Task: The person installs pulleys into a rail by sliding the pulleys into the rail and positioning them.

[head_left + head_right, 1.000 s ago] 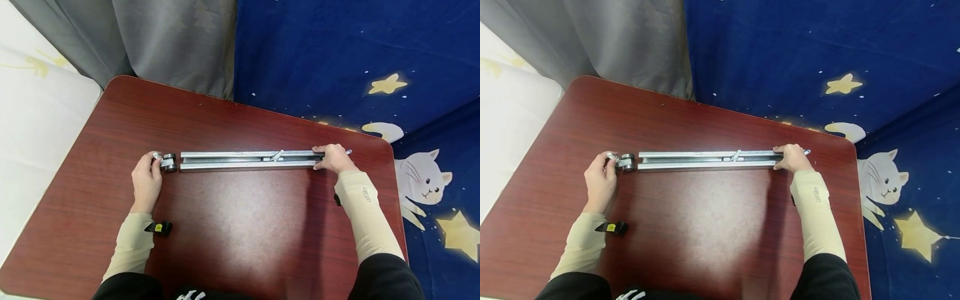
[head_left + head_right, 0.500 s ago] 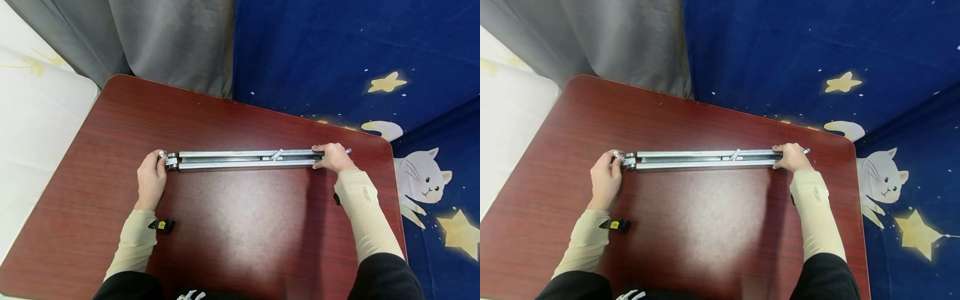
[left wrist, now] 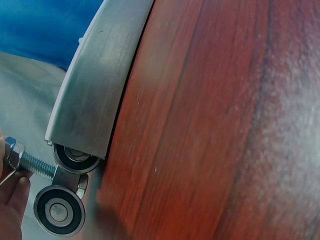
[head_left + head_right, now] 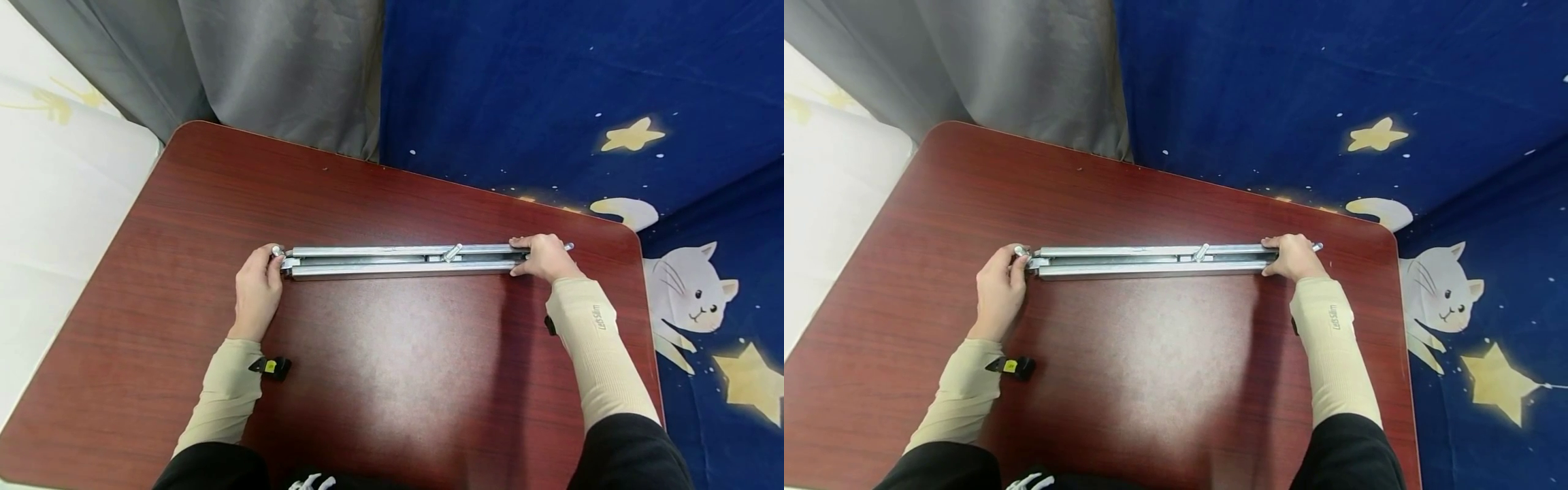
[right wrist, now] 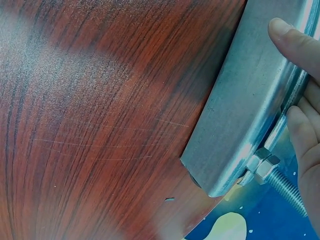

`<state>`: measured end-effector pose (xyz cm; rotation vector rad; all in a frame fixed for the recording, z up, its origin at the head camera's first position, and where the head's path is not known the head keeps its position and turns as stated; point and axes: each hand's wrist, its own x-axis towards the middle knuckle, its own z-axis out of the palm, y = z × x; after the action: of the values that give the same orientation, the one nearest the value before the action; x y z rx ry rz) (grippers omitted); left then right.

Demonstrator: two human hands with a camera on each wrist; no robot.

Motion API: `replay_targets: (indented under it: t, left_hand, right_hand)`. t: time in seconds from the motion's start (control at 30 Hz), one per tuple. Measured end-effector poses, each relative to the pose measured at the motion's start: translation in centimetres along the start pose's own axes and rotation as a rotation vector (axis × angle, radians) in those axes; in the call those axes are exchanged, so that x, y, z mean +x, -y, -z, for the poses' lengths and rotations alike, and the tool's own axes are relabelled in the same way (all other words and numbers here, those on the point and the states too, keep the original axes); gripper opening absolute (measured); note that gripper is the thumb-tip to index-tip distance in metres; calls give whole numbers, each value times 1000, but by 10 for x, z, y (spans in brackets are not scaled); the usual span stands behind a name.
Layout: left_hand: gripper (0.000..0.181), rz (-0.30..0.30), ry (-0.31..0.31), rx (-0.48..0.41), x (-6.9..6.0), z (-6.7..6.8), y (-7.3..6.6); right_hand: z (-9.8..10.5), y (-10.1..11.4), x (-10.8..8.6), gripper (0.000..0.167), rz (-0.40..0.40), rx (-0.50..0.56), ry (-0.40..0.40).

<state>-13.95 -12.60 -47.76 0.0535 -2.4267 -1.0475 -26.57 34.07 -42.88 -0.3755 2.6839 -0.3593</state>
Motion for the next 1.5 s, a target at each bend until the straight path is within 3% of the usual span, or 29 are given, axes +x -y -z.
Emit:
replay_targets:
  t: [0.53,1.5]
  left_hand:
    - [15,-19,-10,-43,2,-9,-6]
    - [16,-56,28,-71,4,-29,-19]
  right_hand:
    - [0,1,0,65,-14,15,5]
    - [-1,-2,0,65,-16,23,7]
